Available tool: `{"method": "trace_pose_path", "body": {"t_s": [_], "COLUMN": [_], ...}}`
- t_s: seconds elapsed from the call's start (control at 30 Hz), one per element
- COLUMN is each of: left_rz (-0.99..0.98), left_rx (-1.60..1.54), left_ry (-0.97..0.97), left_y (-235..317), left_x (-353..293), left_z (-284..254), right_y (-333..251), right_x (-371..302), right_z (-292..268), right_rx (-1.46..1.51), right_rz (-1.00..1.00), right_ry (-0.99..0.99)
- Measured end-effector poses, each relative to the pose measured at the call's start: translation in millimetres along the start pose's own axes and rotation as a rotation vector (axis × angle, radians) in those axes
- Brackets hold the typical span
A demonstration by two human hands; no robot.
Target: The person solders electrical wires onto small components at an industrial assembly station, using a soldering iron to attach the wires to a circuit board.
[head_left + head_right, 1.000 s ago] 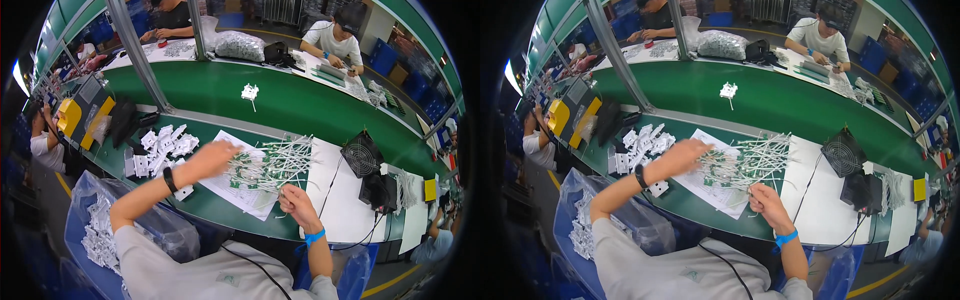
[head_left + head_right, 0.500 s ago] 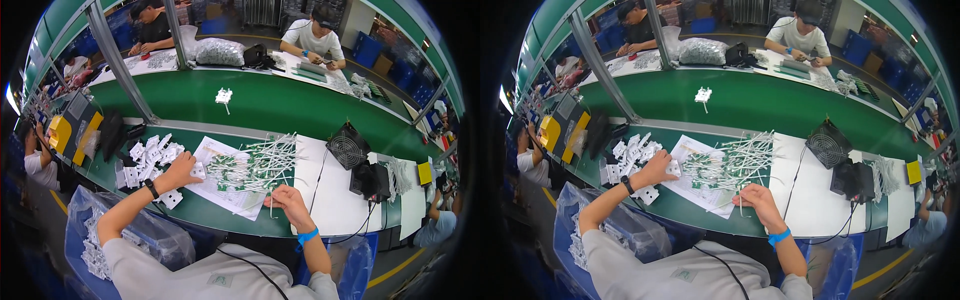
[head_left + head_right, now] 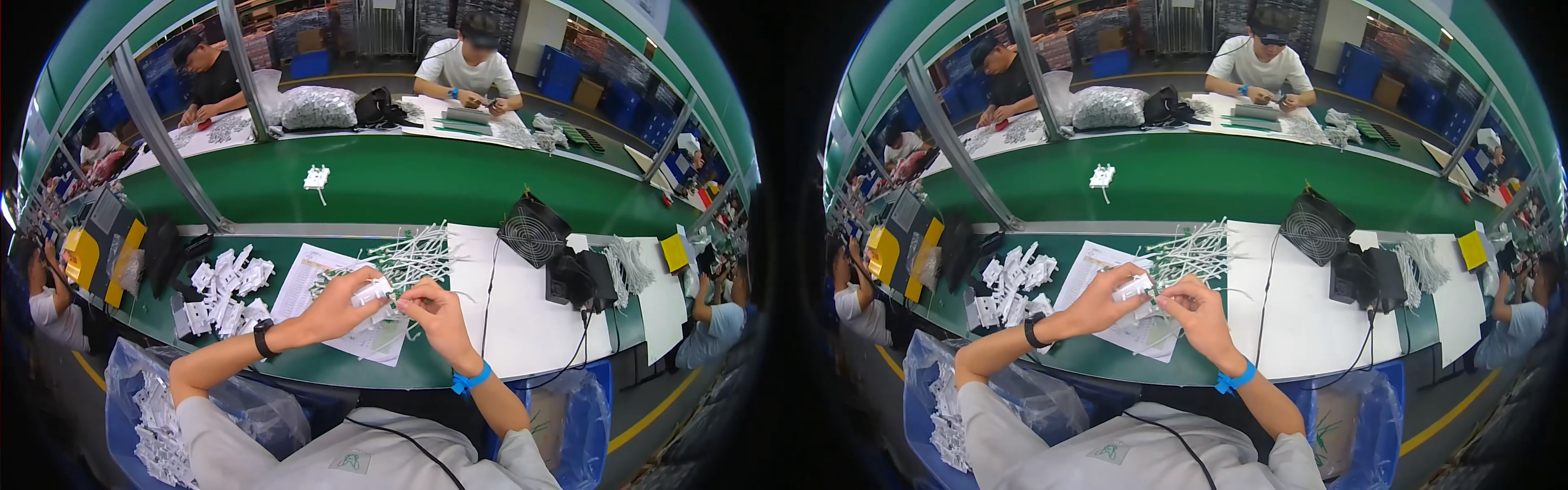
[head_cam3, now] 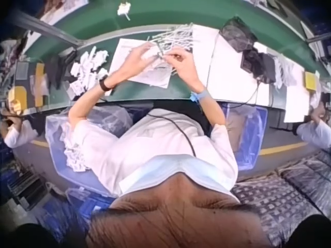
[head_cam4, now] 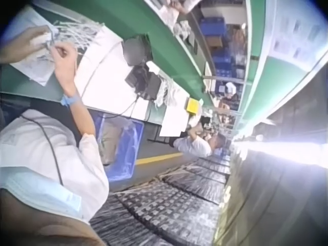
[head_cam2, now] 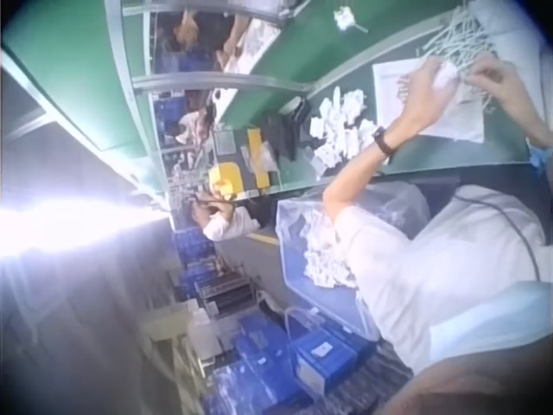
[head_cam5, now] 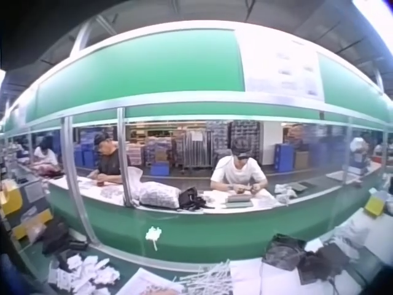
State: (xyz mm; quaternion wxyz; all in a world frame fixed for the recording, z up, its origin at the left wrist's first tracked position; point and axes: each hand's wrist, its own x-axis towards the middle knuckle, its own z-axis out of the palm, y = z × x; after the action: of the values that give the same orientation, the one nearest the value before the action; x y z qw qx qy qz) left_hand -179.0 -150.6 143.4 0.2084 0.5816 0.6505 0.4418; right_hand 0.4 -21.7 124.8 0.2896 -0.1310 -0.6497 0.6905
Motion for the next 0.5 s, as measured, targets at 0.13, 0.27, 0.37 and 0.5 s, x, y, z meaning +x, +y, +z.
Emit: {"method": "trace_pose_path", "body": {"t_s": [0.13, 0.27, 0.37, 0.5], "left_rz": [-0.093, -0.126, -0.168, -0.201], "left_rx": [-0.115, -0.125, -0.156, -0.210], "left_ry": [-0.065, -0.105, -0.129, -0.206], "left_y": [5, -3, -2, 2], "left_x": [7, 9, 10, 13], "left_z": [12, 23, 29, 41], "right_y": [0, 7, 14, 24], "right_x": [-5, -12, -15, -11], "right_z": [-14, -25, -30, -42], "right_rx": [0.116, 0.137, 0.085, -0.020], "right_rz": [0.161, 0.297, 0.286, 0.343], "right_ry": [-0.029, -0.065, -0.048, -0.062]}}
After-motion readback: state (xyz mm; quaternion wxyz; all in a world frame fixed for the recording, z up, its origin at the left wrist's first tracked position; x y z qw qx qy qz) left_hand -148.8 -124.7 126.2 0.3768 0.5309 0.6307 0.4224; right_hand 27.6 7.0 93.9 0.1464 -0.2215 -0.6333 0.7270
